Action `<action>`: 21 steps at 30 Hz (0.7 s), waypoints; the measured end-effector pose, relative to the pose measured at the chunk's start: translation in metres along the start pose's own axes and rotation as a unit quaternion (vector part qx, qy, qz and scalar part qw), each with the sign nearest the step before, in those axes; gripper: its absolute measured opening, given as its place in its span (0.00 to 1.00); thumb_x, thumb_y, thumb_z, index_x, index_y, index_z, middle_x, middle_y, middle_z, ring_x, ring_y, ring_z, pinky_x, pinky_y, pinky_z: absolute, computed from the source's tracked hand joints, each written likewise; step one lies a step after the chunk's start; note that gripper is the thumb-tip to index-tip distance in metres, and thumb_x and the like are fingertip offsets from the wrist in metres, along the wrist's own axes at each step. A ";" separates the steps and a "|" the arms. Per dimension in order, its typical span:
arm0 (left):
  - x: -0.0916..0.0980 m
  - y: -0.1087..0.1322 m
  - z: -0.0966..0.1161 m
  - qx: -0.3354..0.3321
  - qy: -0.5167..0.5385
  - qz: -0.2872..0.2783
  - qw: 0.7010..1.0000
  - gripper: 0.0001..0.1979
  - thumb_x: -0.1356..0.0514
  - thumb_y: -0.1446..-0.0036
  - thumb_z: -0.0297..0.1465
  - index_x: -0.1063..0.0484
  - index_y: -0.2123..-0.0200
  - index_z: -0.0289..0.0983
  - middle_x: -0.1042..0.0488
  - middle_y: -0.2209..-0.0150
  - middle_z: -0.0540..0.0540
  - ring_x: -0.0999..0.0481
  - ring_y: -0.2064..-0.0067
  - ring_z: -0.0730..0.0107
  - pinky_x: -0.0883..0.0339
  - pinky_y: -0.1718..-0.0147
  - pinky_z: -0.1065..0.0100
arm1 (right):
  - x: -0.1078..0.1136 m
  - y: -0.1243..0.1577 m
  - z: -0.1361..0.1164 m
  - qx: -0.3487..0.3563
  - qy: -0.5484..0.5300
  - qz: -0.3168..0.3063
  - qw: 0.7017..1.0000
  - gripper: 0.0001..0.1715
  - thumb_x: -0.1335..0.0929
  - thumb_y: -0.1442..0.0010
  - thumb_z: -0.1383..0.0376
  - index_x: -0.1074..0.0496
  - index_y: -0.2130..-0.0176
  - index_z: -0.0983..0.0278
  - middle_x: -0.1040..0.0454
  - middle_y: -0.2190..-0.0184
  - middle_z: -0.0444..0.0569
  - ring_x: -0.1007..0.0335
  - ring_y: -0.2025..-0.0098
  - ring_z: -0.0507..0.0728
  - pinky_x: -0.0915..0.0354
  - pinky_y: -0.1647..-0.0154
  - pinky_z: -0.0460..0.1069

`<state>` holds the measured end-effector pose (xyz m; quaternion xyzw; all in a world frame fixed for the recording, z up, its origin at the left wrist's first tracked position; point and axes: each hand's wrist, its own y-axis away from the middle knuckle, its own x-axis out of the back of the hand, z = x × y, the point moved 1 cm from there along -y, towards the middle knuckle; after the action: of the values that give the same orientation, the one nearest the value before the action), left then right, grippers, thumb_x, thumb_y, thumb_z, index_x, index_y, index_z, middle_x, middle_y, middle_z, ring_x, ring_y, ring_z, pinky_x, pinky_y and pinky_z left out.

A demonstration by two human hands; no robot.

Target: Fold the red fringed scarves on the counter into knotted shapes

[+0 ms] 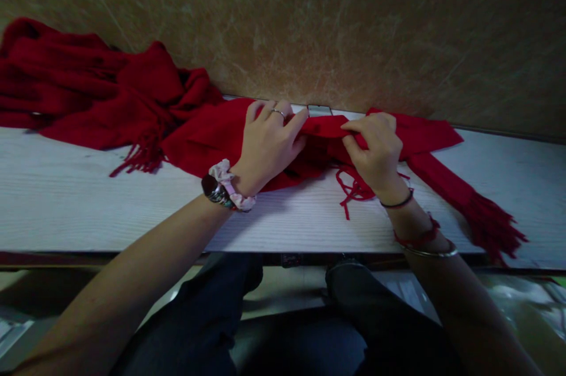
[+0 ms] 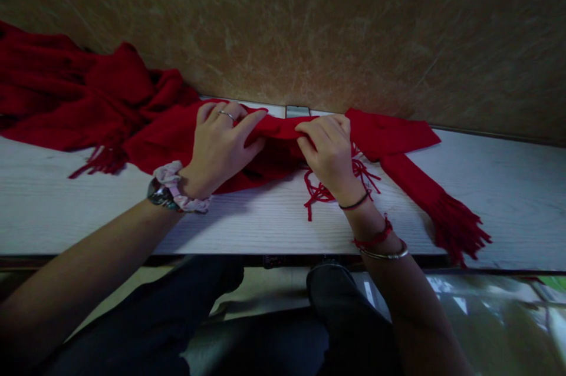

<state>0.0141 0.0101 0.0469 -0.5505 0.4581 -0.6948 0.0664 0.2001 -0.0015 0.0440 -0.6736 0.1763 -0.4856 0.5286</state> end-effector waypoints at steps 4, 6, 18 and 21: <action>0.000 -0.002 0.000 -0.014 0.027 0.014 0.999 0.07 0.48 0.44 0.27 0.33 0.62 0.38 0.32 0.55 0.44 0.34 0.51 0.57 0.46 0.51 0.52 | 0.000 0.001 0.006 -0.024 0.027 -0.036 0.999 0.07 0.38 0.44 0.67 0.31 0.68 0.62 0.30 0.70 0.47 0.35 0.63 0.56 0.43 0.56 0.56; 0.003 -0.002 -0.003 0.003 0.040 0.027 0.999 0.08 0.49 0.44 0.27 0.33 0.61 0.38 0.33 0.54 0.44 0.35 0.50 0.58 0.47 0.50 0.53 | 0.000 0.001 0.012 -0.050 0.050 -0.046 0.996 0.06 0.37 0.45 0.67 0.31 0.68 0.62 0.31 0.68 0.49 0.35 0.62 0.58 0.43 0.57 0.57; 0.001 -0.003 -0.011 -0.057 0.105 -0.003 0.993 0.15 0.47 0.42 0.35 0.36 0.52 0.37 0.30 0.65 0.47 0.31 0.59 0.63 0.47 0.49 0.53 | -0.002 0.002 0.017 -0.068 0.021 -0.018 0.997 0.04 0.38 0.44 0.67 0.34 0.69 0.61 0.29 0.71 0.47 0.34 0.65 0.57 0.41 0.59 0.55; 0.003 -0.003 -0.015 -0.083 0.086 -0.022 0.993 0.21 0.42 0.46 0.40 0.36 0.51 0.39 0.30 0.65 0.46 0.32 0.57 0.59 0.49 0.50 0.50 | -0.001 0.001 0.012 -0.052 0.013 -0.042 0.998 0.06 0.38 0.43 0.65 0.32 0.67 0.61 0.28 0.70 0.47 0.34 0.65 0.56 0.41 0.59 0.53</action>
<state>0.0015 0.0186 0.0515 -0.5022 0.5060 -0.7004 -0.0343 0.2098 0.0058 0.0433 -0.7003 0.1802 -0.5064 0.4699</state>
